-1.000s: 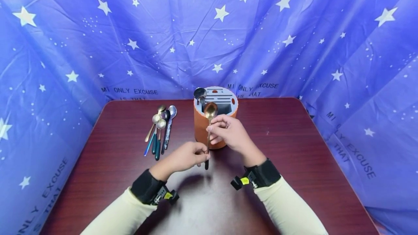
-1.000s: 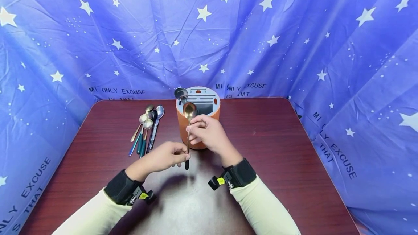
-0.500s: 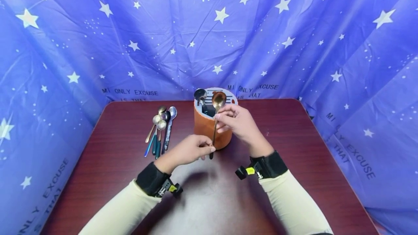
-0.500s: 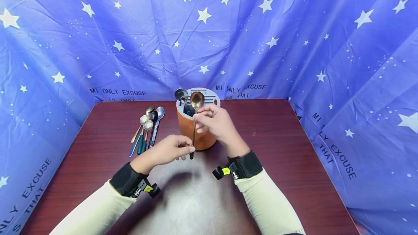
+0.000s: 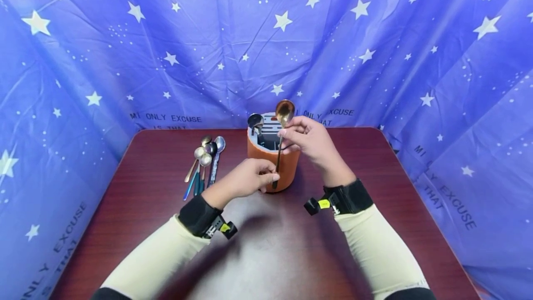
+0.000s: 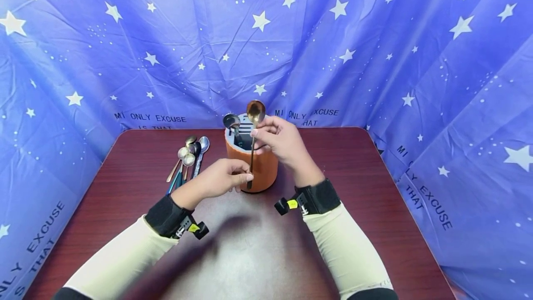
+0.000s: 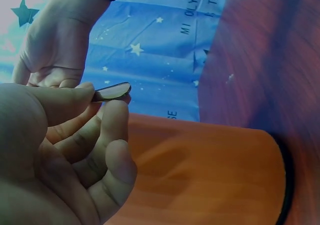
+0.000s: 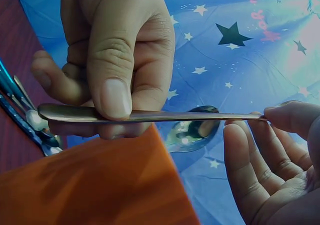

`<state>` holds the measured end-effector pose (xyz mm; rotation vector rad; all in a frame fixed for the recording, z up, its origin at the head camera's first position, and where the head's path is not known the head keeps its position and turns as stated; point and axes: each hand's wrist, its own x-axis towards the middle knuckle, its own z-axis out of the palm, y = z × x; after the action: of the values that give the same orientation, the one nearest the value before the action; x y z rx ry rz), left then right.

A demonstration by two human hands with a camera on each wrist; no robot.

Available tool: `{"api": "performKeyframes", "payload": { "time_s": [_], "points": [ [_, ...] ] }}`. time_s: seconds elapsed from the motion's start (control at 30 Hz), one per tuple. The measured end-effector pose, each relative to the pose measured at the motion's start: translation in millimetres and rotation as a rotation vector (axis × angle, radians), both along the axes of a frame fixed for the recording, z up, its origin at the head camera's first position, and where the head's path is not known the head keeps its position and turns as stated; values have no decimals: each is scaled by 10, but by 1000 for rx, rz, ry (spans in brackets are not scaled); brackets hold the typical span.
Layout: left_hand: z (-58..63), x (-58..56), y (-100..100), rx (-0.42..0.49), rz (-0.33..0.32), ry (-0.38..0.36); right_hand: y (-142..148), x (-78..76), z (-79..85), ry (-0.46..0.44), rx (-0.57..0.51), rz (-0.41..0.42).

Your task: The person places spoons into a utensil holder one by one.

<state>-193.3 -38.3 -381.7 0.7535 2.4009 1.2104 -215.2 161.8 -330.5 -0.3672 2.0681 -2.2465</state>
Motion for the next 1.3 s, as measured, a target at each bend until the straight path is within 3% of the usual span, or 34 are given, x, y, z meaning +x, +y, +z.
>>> {"api": "performKeyframes", "payload": {
  "time_s": [0.3, 0.53, 0.8, 1.07, 1.3],
  "points": [
    [171, -139, 76, 46, 20, 47, 52, -137, 250, 26, -12, -28],
    [265, -236, 101, 109, 61, 41, 63, -239, 392, 48, -28, -43],
    [334, -326, 160, 134, 133, 97, 97, -297, 509, 99, -64, -50],
    [360, -412, 207, 138, 213, 83, 87, -282, 569, 135, -49, -37],
    [380, -440, 254, 96, 211, 106, 104, -269, 542, 134, -48, -57]
  ]
}}
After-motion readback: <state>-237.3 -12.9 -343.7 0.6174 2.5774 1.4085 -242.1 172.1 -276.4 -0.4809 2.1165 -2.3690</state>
